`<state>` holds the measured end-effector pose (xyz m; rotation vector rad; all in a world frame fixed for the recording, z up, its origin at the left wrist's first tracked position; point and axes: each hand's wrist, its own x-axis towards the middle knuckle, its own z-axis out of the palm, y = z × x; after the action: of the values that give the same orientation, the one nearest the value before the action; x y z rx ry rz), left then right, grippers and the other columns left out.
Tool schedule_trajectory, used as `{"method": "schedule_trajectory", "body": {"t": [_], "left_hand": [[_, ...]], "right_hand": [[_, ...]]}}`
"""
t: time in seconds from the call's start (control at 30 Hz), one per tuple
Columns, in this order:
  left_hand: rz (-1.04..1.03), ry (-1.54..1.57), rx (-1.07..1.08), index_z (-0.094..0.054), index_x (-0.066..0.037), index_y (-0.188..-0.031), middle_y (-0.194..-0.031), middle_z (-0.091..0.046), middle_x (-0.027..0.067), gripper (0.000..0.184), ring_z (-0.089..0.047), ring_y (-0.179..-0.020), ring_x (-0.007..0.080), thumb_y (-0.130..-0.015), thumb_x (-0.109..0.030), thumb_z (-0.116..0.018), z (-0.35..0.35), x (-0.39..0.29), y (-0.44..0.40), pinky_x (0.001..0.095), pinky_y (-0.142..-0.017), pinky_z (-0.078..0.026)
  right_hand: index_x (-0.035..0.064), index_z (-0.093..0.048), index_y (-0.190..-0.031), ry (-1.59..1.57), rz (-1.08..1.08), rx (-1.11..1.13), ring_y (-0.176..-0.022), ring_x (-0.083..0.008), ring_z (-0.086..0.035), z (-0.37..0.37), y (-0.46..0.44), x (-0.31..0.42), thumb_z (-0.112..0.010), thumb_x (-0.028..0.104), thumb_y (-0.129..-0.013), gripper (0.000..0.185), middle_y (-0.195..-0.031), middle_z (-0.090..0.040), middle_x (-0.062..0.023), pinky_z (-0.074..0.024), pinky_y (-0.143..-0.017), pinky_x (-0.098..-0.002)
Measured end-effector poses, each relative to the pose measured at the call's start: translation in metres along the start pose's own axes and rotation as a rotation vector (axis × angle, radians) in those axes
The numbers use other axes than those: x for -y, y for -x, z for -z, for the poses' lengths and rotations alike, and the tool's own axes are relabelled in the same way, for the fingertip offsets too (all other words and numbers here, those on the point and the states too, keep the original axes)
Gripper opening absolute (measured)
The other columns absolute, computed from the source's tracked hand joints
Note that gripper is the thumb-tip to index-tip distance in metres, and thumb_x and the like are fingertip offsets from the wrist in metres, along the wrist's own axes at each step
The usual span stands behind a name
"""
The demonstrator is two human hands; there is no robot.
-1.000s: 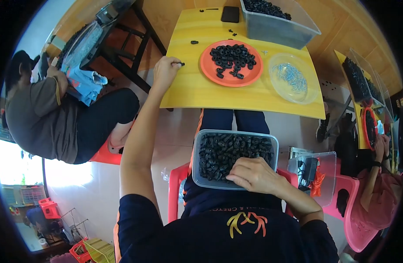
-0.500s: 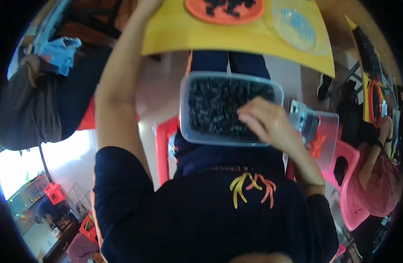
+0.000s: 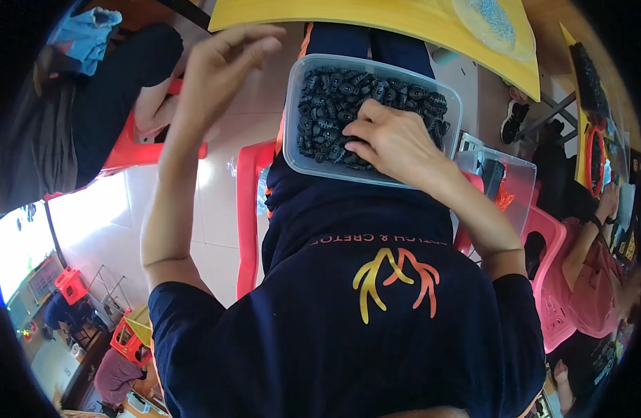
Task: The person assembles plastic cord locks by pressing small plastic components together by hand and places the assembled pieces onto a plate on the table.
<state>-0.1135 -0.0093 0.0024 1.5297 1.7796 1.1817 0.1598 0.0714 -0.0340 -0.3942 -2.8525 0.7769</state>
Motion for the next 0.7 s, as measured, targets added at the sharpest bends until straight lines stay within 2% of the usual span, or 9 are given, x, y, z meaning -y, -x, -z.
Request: {"method": "schedule_trajectory", "body": {"t": [0.07, 0.1, 0.23, 0.33, 0.37, 0.47, 0.5, 0.6, 0.7], "left_hand": [[-0.004, 0.055, 0.030, -0.069, -0.005, -0.114, -0.097, -0.070, 0.0009, 0.023, -0.059, -0.088, 0.0067, -0.094, -0.014, -0.064, -0.010, -0.004, 0.018, 0.0214, -0.072, -0.047], [0.027, 0.062, 0.070, -0.069, -0.003, -0.113, -0.100, -0.069, 0.0022, 0.022, -0.060, -0.091, 0.0075, -0.094, -0.011, -0.064, -0.012, -0.015, 0.027, 0.0226, -0.079, -0.046], [0.051, 0.132, 0.156, -0.068, 0.000, -0.111, -0.096, -0.067, 0.0038, 0.020, -0.060, -0.089, 0.0087, -0.093, -0.009, -0.063, -0.028, -0.022, 0.045, 0.0243, -0.077, -0.047], [0.063, 0.199, 0.220, -0.068, 0.000, -0.111, -0.095, -0.066, 0.0052, 0.020, -0.060, -0.086, 0.0094, -0.093, -0.008, -0.063, -0.040, -0.027, 0.049, 0.0249, -0.075, -0.048], [0.071, 0.210, 0.217, -0.068, -0.001, -0.111, -0.094, -0.065, 0.0059, 0.020, -0.060, -0.084, 0.0096, -0.093, -0.008, -0.062, -0.048, -0.029, 0.051, 0.0247, -0.073, -0.047], [-0.017, 0.209, 0.190, -0.068, -0.001, -0.110, -0.093, -0.064, 0.0048, 0.019, -0.059, -0.081, 0.0096, -0.094, -0.007, -0.061, -0.072, -0.032, 0.047, 0.0236, -0.071, -0.047], [0.004, 0.206, 0.203, -0.068, -0.001, -0.111, -0.091, -0.063, 0.0034, 0.019, -0.059, -0.079, 0.0088, -0.094, -0.007, -0.062, -0.077, -0.034, 0.046, 0.0226, -0.069, -0.046], [0.084, 0.323, 0.207, -0.068, -0.001, -0.111, -0.091, -0.062, 0.0027, 0.020, -0.058, -0.078, 0.0077, -0.093, -0.008, -0.063, -0.082, -0.043, 0.041, 0.0221, -0.066, -0.046], [0.122, 0.382, 0.188, -0.067, -0.001, -0.111, -0.088, -0.063, 0.0024, 0.021, -0.057, -0.074, 0.0070, -0.093, -0.009, -0.064, -0.088, -0.048, 0.040, 0.0218, -0.065, -0.046]], "right_hand": [[0.0063, -0.068, -0.088, 0.029, 0.012, 0.021, -0.082, -0.0300, -0.065, -0.005, -0.004, 0.004, -0.069, 0.018, -0.083, 0.013, -0.087, -0.058, -0.0104, -0.0537, -0.070, -0.0406], [0.0060, -0.067, -0.086, 0.038, 0.027, 0.033, -0.083, -0.0300, -0.065, -0.004, -0.004, 0.006, -0.069, 0.018, -0.083, 0.012, -0.087, -0.058, -0.0102, -0.0535, -0.071, -0.0406], [0.0052, -0.068, -0.090, -0.031, 0.043, 0.055, -0.080, -0.0284, -0.065, 0.004, -0.003, 0.005, -0.067, 0.017, -0.086, 0.012, -0.088, -0.062, -0.0104, -0.0532, -0.072, -0.0369], [0.0052, -0.068, -0.102, -0.577, -0.174, 0.000, -0.074, -0.0200, -0.064, 0.014, -0.004, -0.005, -0.066, 0.016, -0.089, 0.017, -0.087, -0.066, -0.0083, -0.0524, -0.072, -0.0324], [0.0048, -0.067, -0.110, -0.760, -0.390, 0.091, -0.070, -0.0105, -0.059, 0.023, 0.000, -0.005, -0.065, 0.018, -0.092, 0.022, -0.086, -0.069, -0.0047, -0.0519, -0.069, -0.0267], [0.0024, -0.067, -0.110, -1.095, -0.434, 0.056, -0.070, -0.0056, -0.056, 0.029, 0.006, -0.007, -0.064, 0.018, -0.095, 0.022, -0.086, -0.066, -0.0007, -0.0514, -0.063, -0.0229], [0.0012, -0.066, -0.108, -1.142, -0.419, 0.003, -0.070, -0.0055, -0.056, 0.027, 0.008, -0.007, -0.064, 0.018, -0.095, 0.021, -0.085, -0.065, -0.0005, -0.0499, -0.060, -0.0200], [0.0016, -0.066, -0.106, -1.242, -0.441, -0.105, -0.070, -0.0054, -0.057, 0.029, 0.013, -0.005, -0.067, 0.015, -0.093, 0.019, -0.083, -0.065, -0.0002, -0.0498, -0.060, -0.0205], [0.0022, -0.066, -0.104, -1.200, -0.467, -0.180, -0.069, -0.0051, -0.057, 0.030, 0.018, -0.009, -0.069, 0.013, -0.091, 0.017, -0.081, -0.063, 0.0007, -0.0495, -0.060, -0.0207]]}}
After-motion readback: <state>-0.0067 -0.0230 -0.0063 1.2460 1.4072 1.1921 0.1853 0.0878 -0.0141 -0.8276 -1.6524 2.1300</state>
